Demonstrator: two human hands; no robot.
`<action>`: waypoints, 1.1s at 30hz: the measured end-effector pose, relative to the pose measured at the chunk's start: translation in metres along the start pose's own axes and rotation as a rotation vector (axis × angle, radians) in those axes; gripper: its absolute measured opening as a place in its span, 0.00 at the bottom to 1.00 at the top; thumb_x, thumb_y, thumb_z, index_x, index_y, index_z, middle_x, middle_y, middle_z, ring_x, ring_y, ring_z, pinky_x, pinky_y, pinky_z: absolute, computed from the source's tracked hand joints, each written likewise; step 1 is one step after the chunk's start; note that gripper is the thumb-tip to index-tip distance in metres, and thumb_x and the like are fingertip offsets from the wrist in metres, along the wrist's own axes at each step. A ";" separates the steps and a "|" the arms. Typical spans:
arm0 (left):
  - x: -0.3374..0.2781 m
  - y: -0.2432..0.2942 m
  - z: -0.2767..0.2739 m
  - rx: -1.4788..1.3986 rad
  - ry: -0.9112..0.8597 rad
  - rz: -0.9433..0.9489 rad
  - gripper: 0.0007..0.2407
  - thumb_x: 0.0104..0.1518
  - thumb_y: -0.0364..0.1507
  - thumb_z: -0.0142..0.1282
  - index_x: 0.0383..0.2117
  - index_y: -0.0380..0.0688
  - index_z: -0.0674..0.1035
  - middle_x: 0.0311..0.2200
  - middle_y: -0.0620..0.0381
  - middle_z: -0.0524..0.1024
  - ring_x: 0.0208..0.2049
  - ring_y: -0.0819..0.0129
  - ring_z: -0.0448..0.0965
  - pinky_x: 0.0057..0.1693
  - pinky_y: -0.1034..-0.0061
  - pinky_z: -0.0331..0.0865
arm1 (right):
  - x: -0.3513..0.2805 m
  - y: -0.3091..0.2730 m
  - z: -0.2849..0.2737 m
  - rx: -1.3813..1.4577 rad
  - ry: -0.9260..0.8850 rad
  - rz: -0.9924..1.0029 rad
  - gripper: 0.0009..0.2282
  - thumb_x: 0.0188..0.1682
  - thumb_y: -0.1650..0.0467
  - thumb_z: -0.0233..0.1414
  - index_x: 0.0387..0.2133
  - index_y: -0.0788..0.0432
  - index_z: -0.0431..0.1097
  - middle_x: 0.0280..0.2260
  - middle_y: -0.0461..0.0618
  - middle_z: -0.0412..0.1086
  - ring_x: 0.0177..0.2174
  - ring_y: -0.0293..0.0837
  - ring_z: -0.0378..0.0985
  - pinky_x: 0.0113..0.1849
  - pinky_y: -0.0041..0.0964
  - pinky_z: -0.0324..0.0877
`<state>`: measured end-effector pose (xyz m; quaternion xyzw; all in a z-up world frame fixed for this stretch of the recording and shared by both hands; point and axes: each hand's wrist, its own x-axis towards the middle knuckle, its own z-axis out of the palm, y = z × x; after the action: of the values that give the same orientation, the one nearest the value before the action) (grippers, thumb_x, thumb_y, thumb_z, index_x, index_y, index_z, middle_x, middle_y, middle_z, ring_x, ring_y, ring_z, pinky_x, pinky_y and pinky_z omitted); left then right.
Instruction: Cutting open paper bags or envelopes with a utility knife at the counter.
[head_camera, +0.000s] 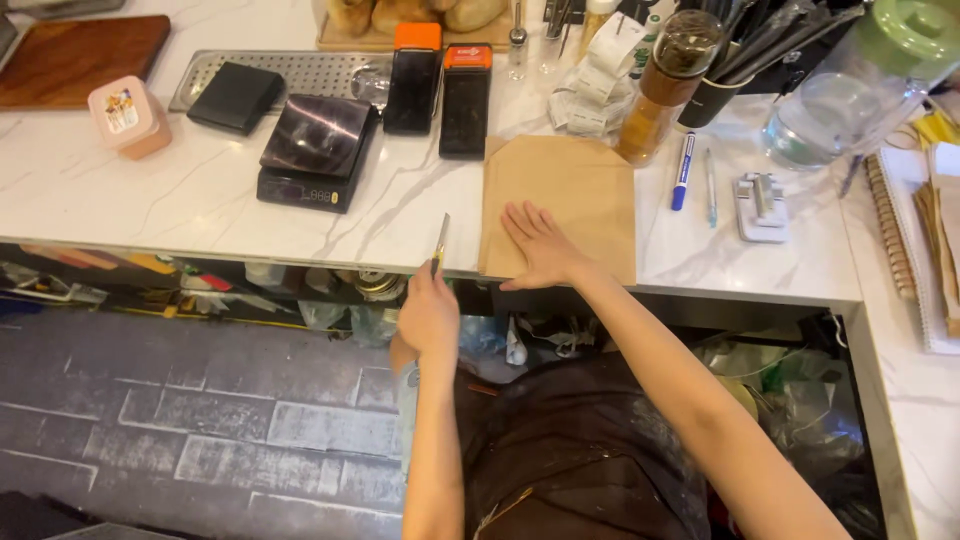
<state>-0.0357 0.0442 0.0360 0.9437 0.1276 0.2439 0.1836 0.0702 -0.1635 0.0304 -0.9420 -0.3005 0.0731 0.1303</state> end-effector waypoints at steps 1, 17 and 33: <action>0.002 -0.007 -0.011 -0.044 0.068 -0.015 0.11 0.62 0.34 0.54 0.49 0.48 0.79 0.39 0.52 0.82 0.29 0.48 0.82 0.34 0.58 0.74 | 0.001 -0.002 -0.002 0.025 -0.004 -0.002 0.56 0.35 0.45 0.61 0.69 0.64 0.41 0.71 0.64 0.34 0.69 0.64 0.30 0.65 0.54 0.32; -0.036 0.111 -0.080 -0.846 0.019 0.175 0.11 0.64 0.25 0.56 0.51 0.33 0.78 0.42 0.45 0.83 0.40 0.63 0.84 0.50 0.73 0.75 | -0.199 0.070 -0.100 0.330 1.128 0.631 0.09 0.56 0.71 0.50 0.46 0.60 0.75 0.32 0.62 0.76 0.32 0.55 0.82 0.34 0.47 0.73; -0.068 0.194 -0.024 -0.972 -0.522 0.235 0.12 0.61 0.27 0.55 0.50 0.37 0.79 0.37 0.49 0.85 0.35 0.68 0.85 0.43 0.77 0.75 | -0.438 0.325 0.019 1.582 2.122 0.634 0.14 0.58 0.67 0.38 0.52 0.62 0.59 0.56 0.62 0.71 0.50 0.60 0.77 0.41 0.44 0.77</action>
<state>-0.0768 -0.1462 0.1070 0.7874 -0.1552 0.0521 0.5943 -0.1100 -0.6710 -0.0556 -0.2465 0.2929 -0.5025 0.7752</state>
